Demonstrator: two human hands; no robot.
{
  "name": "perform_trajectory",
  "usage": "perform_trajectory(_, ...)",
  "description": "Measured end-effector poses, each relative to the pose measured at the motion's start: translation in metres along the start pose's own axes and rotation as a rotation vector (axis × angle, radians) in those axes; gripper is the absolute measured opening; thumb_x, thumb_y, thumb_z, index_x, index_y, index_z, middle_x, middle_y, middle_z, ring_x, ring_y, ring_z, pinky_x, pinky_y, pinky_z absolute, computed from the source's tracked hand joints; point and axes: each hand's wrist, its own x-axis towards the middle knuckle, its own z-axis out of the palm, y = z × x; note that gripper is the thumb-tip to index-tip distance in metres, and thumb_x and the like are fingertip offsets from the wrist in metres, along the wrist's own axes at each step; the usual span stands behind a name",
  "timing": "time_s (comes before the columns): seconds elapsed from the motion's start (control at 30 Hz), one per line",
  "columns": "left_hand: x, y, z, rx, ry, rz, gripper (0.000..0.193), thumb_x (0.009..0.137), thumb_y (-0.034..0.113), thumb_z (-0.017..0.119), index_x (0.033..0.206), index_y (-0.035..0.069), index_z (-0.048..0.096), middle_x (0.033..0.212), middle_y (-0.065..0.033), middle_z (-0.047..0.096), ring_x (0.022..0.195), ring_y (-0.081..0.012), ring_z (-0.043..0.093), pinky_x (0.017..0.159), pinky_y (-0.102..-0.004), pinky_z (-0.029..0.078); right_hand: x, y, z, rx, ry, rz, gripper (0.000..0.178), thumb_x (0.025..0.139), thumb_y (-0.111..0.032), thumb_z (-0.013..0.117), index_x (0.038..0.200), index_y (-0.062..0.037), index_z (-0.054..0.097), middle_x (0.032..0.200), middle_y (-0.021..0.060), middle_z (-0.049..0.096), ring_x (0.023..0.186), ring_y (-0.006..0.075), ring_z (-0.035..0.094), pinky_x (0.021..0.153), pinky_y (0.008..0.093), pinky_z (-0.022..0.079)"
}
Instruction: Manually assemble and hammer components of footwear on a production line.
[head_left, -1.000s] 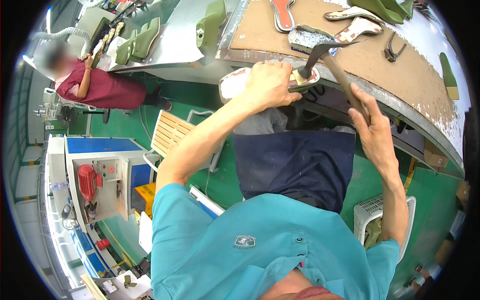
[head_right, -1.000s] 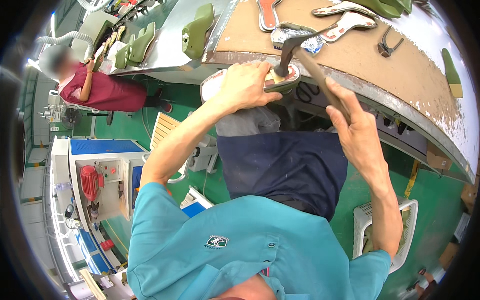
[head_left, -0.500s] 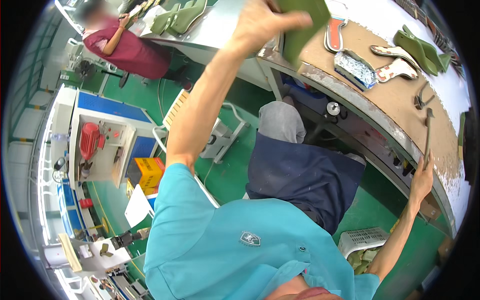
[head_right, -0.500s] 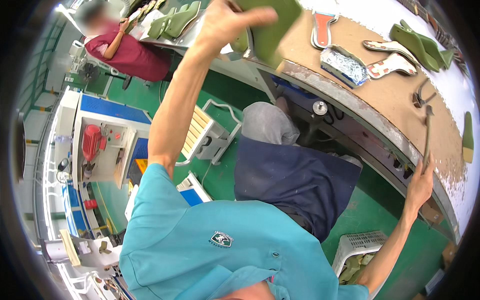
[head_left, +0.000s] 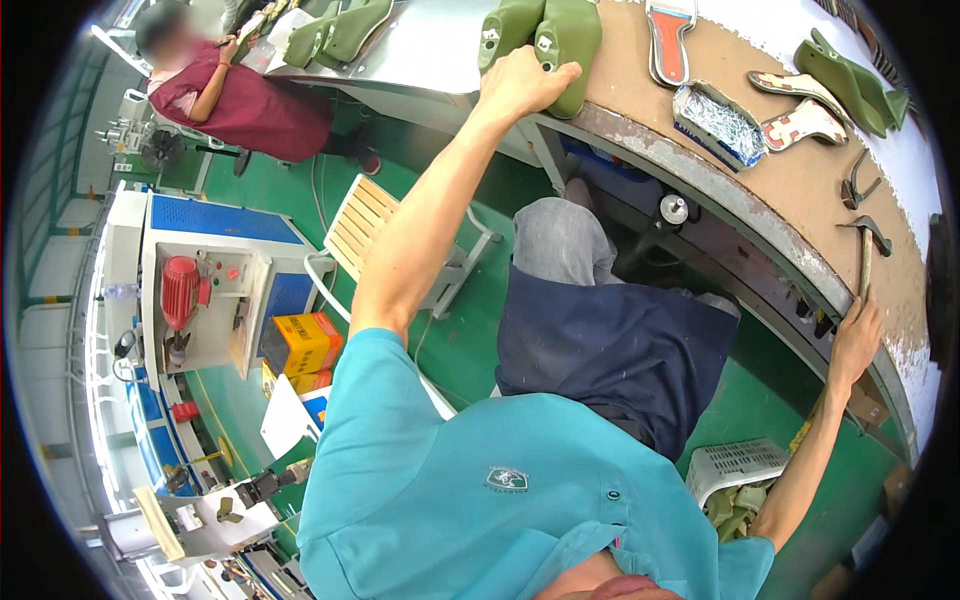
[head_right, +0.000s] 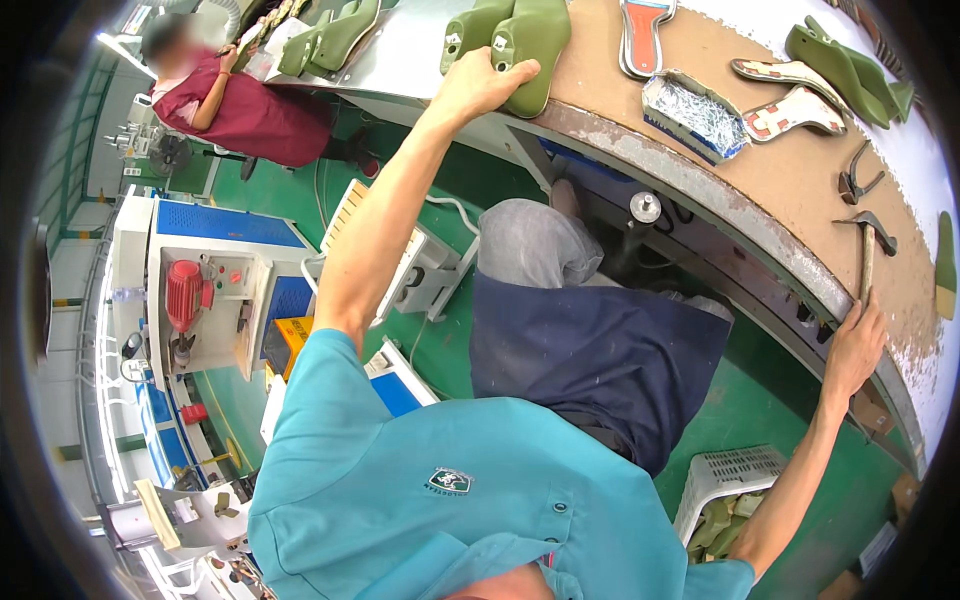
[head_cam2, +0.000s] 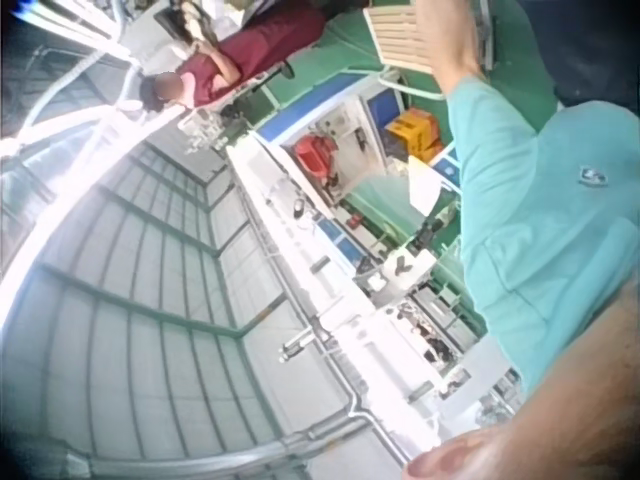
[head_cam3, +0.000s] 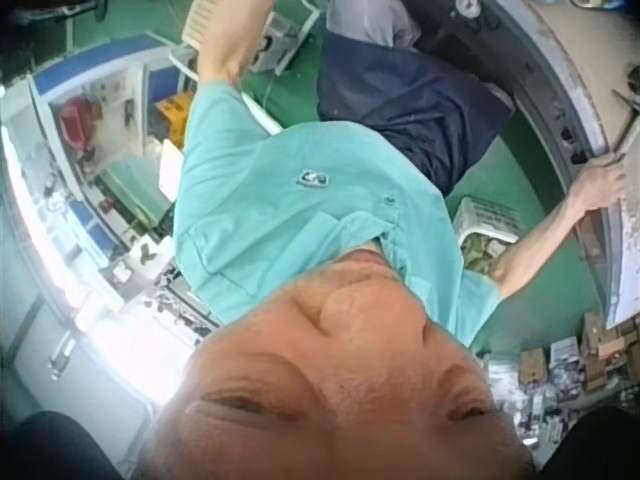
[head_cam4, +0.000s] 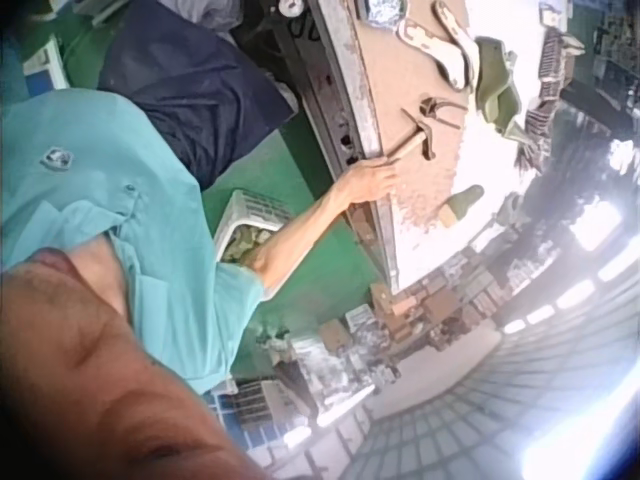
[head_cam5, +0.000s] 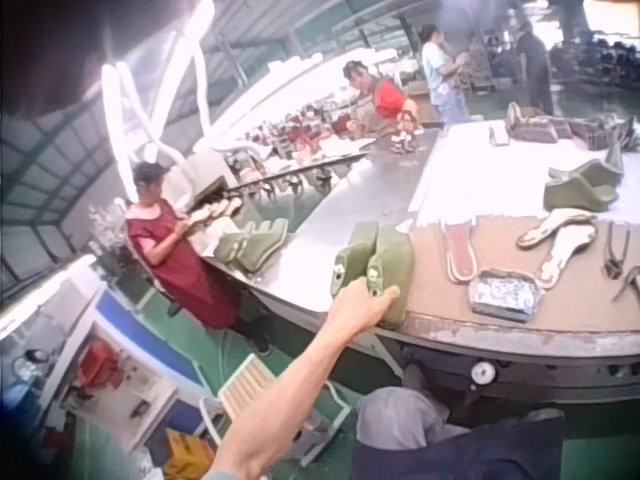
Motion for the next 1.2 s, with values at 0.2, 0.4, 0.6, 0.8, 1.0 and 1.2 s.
perform_trajectory(0.2,-0.009,0.003,0.000,0.619,0.490,0.229,0.062,0.064,0.055,0.071,0.099,0.003,0.070,0.131,-0.0230,0.048,0.126,-0.0427,0.037,0.098,-0.0527,0.036,-0.001,-0.008,-0.005,0.008,-0.010,0.014,0.035,0.097,-0.024,0.046,0.129,-0.0103,0.050,0.107,0.0187,0.058,0.094,0.0378,0.056,0.080,0.0450,0.045)
perform_trajectory(0.4,0.010,-0.043,-0.017,0.257,0.431,0.043,0.074,0.057,0.059,0.074,0.104,0.003,0.069,0.134,-0.0231,0.044,0.122,-0.0394,0.042,0.097,-0.0489,0.039,-0.003,-0.011,-0.010,0.053,0.005,0.010,0.035,0.097,-0.023,0.046,0.128,-0.0099,0.050,0.110,0.0192,0.057,0.098,0.0379,0.055,0.083,0.0443,0.044)
perform_trajectory(0.6,0.036,-0.074,-0.038,0.341,0.508,0.090,0.072,0.061,0.059,0.073,0.105,0.003,0.069,0.125,-0.0178,0.054,0.115,-0.0308,0.053,0.095,-0.0398,0.043,-0.005,-0.021,-0.018,0.075,-0.004,0.021,0.033,0.095,-0.019,0.048,0.127,-0.0084,0.051,0.113,0.0188,0.057,0.098,0.0381,0.055,0.084,0.0446,0.044)
perform_trajectory(0.8,0.105,-0.134,-0.079,0.550,0.618,-0.147,0.072,0.066,0.067,0.063,0.103,0.005,0.070,0.126,-0.0215,0.054,0.122,-0.0334,0.047,0.097,-0.0443,0.040,-0.004,-0.021,-0.021,-0.009,0.032,0.027,0.033,0.094,-0.018,0.049,0.126,-0.0084,0.052,0.111,0.0183,0.056,0.099,0.0368,0.055,0.084,0.0439,0.045)
perform_trajectory(1.0,0.154,-0.183,-0.116,0.646,0.579,-0.558,0.077,0.069,0.073,0.059,0.107,0.006,0.068,0.124,-0.0215,0.053,0.115,-0.0376,0.051,0.089,-0.0521,0.045,-0.001,-0.032,-0.035,-0.017,0.066,0.040,0.035,0.090,-0.014,0.055,0.125,-0.0092,0.052,0.102,0.0145,0.055,0.094,0.0331,0.054,0.079,0.0422,0.045)
perform_trajectory(1.2,0.151,-0.127,-0.066,0.559,0.805,-0.079,0.064,0.079,0.043,0.070,0.122,-0.001,0.051,0.117,-0.0182,0.056,0.105,-0.0291,0.056,0.087,-0.0421,0.045,0.011,-0.020,-0.038,0.083,0.074,0.056,0.032,0.087,-0.013,0.057,0.118,-0.0098,0.057,0.094,0.0120,0.055,0.085,0.0303,0.052,0.075,0.0401,0.044)
